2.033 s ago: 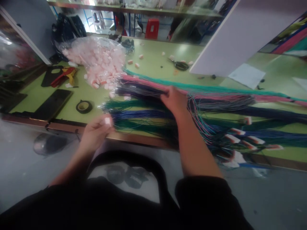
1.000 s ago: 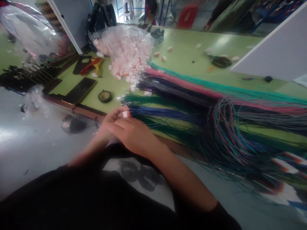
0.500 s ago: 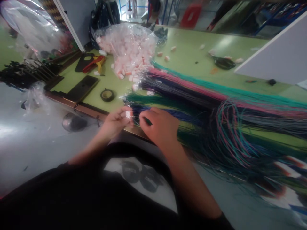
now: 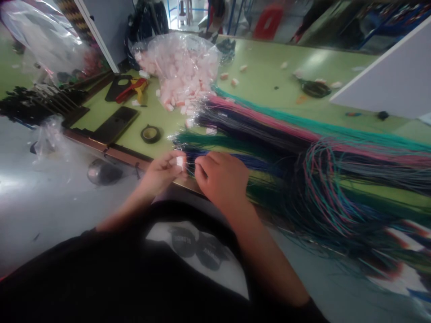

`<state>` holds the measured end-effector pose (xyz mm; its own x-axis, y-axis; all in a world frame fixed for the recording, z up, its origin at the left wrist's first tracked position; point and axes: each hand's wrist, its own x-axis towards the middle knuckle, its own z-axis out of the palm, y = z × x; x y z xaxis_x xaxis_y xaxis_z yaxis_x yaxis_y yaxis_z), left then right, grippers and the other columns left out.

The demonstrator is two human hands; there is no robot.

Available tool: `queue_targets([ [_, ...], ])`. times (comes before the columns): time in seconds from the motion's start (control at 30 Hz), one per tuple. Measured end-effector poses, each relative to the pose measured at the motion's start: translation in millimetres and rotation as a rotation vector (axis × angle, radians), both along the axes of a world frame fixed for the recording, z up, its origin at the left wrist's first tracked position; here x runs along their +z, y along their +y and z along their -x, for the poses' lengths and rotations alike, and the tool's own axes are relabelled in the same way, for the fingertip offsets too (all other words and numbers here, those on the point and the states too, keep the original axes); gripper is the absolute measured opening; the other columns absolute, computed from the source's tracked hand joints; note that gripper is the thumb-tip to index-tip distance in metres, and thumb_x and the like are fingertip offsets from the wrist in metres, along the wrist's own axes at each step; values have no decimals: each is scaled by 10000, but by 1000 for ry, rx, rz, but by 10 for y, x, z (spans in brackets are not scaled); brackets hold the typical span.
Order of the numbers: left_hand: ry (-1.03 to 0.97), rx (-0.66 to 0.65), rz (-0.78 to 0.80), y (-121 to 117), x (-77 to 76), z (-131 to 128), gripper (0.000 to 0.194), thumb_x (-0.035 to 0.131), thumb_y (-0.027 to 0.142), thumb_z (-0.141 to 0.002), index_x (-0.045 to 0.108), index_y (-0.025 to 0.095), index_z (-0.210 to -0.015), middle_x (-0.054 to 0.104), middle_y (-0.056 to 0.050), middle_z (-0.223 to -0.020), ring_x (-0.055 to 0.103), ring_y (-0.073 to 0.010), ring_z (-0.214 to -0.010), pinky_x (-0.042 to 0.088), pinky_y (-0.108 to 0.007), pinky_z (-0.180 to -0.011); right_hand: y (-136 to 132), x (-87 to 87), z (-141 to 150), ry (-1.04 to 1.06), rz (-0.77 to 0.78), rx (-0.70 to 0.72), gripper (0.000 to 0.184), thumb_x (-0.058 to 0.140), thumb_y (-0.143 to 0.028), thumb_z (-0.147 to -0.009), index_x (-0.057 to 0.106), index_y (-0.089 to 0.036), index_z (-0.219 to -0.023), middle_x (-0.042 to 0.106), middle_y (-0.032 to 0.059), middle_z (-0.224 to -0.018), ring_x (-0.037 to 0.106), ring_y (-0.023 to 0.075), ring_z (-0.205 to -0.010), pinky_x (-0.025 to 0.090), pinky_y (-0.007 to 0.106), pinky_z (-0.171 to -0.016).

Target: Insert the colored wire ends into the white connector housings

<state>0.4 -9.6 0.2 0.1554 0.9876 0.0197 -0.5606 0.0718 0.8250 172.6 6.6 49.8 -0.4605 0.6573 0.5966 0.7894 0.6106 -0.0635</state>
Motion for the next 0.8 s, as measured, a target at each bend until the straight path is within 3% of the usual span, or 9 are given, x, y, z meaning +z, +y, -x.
queue_targets([
  [0.27, 16, -15, 38, -8, 20, 9, 391, 850, 286, -657, 672, 157, -981, 697, 23, -694, 672, -109, -562, 541, -226, -576, 43, -67, 19, 111, -58, 108, 255, 505, -135, -870, 644, -220, -673, 675, -9, -682, 585, 129, -694, 406, 253, -652],
  [0.37, 21, -14, 51, -9, 28, 15, 403, 857, 304, -645, 690, 151, -978, 698, 16, -682, 662, -110, -544, 540, -230, -559, 49, -66, 25, 141, 7, 121, 268, 487, -133, -867, 637, -229, -667, 684, -10, -695, 598, 135, -715, 426, 260, -674],
  [0.53, 54, -26, 78, -13, 40, 33, 388, 842, 334, -662, 710, 140, -971, 687, 7, -667, 654, -113, -540, 550, -243, -552, 36, -60, 51, 135, 137, 92, 291, 461, -149, -869, 648, -241, -666, 692, -1, -708, 608, 147, -729, 451, 286, -700],
  [0.8, 74, -44, 93, -9, 62, 48, 399, 850, 376, -649, 715, 126, -929, 653, 19, -651, 620, -87, -489, 526, -215, -493, 56, -95, 46, 35, 76, 176, 287, 481, -119, -854, 666, -220, -659, 670, 7, -665, 562, 135, -686, 422, 272, -658],
])
